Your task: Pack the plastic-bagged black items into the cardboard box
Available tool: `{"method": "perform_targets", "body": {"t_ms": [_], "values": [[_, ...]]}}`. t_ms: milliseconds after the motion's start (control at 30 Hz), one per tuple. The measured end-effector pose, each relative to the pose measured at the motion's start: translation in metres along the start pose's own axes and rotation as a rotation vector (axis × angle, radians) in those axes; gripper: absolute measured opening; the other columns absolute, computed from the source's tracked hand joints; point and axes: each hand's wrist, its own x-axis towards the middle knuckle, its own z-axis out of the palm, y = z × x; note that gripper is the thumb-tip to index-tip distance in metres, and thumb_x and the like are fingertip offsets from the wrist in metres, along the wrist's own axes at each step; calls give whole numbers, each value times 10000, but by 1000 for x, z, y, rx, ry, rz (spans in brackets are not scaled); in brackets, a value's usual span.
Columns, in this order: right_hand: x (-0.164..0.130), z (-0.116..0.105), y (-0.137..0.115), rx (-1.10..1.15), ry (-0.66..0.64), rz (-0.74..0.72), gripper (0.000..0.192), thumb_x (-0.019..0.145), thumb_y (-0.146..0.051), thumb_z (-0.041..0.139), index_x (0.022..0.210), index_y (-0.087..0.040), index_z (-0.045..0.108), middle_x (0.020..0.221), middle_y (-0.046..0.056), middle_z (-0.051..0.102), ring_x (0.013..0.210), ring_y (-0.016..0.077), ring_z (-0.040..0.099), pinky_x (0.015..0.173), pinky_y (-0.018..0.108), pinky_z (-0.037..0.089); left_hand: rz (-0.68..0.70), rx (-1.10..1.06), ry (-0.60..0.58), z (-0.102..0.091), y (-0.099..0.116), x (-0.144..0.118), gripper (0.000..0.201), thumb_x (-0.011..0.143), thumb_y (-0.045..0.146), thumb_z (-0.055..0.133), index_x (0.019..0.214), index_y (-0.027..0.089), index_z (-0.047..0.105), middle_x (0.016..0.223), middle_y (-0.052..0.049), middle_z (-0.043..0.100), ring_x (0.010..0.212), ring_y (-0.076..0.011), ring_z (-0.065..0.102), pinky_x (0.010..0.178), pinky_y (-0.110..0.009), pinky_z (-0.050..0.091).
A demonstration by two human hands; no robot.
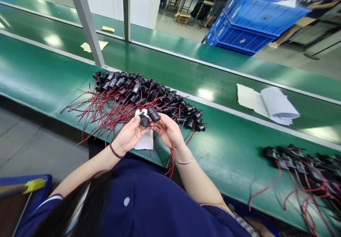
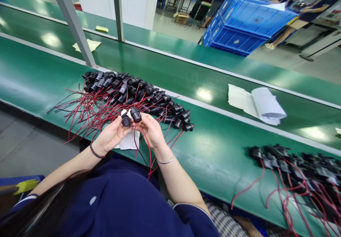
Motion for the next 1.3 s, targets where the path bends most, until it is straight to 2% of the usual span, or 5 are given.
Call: {"method": "perform_targets", "body": {"t_ms": [167,400,733,967,1300], "values": [[-1,-2,1,23,-20,9,447,689,-515,915,986,-215,767,937,45,771,789,163,705,710,262,606,80,37,-57,-5,-3,-2,56,997,122,616,1025,153,655,1028,-46,735,891,-151,721,812,-312,634],[-1,-7,4,30,-66,3,394,750,-464,843,1023,-198,743,1001,53,757,799,154,678,725,273,603,194,183,-139,-11,-4,-4,602,672,352,978,1121,204,605,1096,-43,726,1032,-174,699,909,-297,585],[-6,-7,18,-130,-98,-255,296,888,-391,703,1148,-259,660,1123,28,722,973,182,676,797,296,594,547,650,-345,-20,-11,-7,587,910,249,759,1431,225,489,1432,-126,622,1366,-218,567,1166,-354,454],[-8,-18,49,-396,-33,-570,349,1029,-453,554,1322,-263,567,1295,86,654,1176,228,648,1029,423,547,830,942,-478,-29,-18,-12,705,1035,161,546,1636,386,254,1622,-75,441,1526,-224,371,1280,-455,333],[-18,-5,48,-923,88,-946,432,1102,-301,352,1519,-239,448,1397,125,605,1301,224,585,1116,431,513,769,889,-512,-32,-18,-19,712,1023,148,572,1618,434,305,1650,-51,400,1537,-226,343,1284,-439,315]]}}
